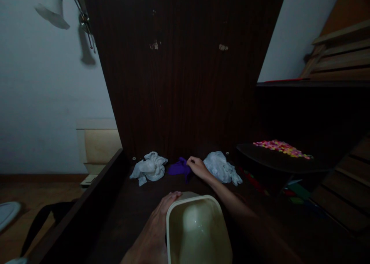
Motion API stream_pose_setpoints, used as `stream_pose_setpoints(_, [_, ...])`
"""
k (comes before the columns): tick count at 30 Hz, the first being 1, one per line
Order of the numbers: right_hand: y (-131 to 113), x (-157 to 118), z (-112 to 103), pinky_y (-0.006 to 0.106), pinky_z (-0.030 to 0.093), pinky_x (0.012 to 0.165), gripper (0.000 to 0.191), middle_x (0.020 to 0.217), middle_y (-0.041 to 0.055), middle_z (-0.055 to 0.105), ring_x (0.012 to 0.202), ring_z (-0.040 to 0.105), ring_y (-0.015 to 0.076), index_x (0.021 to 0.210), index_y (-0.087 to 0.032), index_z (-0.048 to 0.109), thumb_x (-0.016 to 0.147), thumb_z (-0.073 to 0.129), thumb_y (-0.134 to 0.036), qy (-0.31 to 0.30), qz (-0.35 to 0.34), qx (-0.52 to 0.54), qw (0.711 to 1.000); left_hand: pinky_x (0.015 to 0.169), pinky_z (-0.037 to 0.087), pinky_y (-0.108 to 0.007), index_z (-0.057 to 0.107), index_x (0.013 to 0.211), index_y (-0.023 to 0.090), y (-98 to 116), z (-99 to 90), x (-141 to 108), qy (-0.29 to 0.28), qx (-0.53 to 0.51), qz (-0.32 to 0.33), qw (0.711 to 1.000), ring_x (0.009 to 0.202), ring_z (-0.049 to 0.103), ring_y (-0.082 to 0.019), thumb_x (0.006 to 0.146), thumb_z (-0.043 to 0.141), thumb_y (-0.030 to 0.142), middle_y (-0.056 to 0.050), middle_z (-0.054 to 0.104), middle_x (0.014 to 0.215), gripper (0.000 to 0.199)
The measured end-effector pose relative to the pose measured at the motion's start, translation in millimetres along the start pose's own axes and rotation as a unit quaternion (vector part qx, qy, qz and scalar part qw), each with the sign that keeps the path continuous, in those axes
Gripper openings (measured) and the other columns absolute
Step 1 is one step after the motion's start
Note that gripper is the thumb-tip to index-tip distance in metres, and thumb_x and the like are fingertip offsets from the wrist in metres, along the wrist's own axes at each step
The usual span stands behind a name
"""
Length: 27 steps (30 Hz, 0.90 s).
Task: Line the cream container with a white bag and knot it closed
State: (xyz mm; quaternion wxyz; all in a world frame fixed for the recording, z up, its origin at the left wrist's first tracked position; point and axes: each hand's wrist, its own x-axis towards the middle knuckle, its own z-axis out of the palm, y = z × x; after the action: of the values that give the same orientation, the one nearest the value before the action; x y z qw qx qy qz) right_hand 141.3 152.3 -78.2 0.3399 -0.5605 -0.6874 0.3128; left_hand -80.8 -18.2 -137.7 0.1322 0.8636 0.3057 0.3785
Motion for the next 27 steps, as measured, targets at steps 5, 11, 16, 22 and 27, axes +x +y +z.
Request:
stream_pose_setpoints(5, [-1.1, -5.8, -30.7, 0.035, 0.057, 0.075, 0.034, 0.087, 0.0087, 0.072, 0.081, 0.070, 0.0196, 0.085, -0.017, 0.060, 0.094, 0.042, -0.045, 0.000, 0.011, 0.235, 0.972, 0.116, 0.042, -0.059, 0.009, 0.161, 0.028, 2.7, 0.6, 3.8, 0.010, -0.005, -0.016, 1.000, 0.140, 0.047, -0.046, 0.052, 0.096, 0.052, -0.024, 0.042, 0.156, 0.142])
stream_pose_setpoints(11, [-12.0, -20.0, -51.0, 0.038, 0.059, 0.084, 0.037, 0.096, 0.0129, 0.075, 0.096, 0.073, 0.0232, 0.093, -0.019, 0.060, 0.086, 0.038, -0.049, -0.029, 0.006, 0.406, 0.913, 0.113, 0.044, -0.061, 0.017, 0.161, 0.028, -5.4, 6.5, 0.5, 0.038, -0.017, -0.019, 0.999, 0.139, 0.048, -0.047, 0.051, 0.094, 0.059, -0.022, 0.042, 0.156, 0.138])
stream_pose_setpoints(16, [-17.8, -27.3, -55.6, 0.040, 0.058, 0.091, 0.018, 0.096, 0.0103, 0.076, 0.098, 0.073, 0.0250, 0.091, -0.022, 0.061, 0.078, 0.060, -0.035, -0.033, -0.004, 0.456, 0.889, 0.114, 0.043, -0.063, 0.015, 0.162, 0.028, -3.2, 4.8, 4.2, 0.067, 0.002, -0.038, 0.997, 0.140, 0.047, -0.046, 0.057, 0.093, 0.057, -0.022, 0.042, 0.157, 0.133])
stream_pose_setpoints(22, [-41.3, -48.8, -83.9, 0.035, 0.059, 0.090, 0.019, 0.096, 0.0046, 0.074, 0.089, 0.073, 0.0199, 0.094, -0.024, 0.063, 0.076, 0.069, -0.025, -0.039, -0.027, 0.474, 0.879, 0.110, 0.049, -0.060, 0.015, 0.160, 0.031, -3.9, -3.8, 22.2, 0.110, 0.035, -0.009, 0.993, 0.137, 0.052, -0.043, 0.068, 0.089, 0.046, -0.018, 0.047, 0.153, 0.119])
stream_pose_setpoints(27, [-70.8, -87.2, -110.9, 0.021, 0.055, 0.074, 0.022, 0.085, -0.0019, 0.068, 0.075, 0.066, 0.0103, 0.092, -0.021, 0.063, 0.076, 0.077, -0.024, -0.103, -0.066, 0.471, 0.873, 0.111, 0.047, -0.060, 0.023, 0.157, 0.027, -21.1, -3.3, 31.2, 0.122, 0.037, -0.015, 0.992, 0.136, 0.053, -0.043, 0.065, 0.091, 0.045, -0.020, 0.050, 0.150, 0.116])
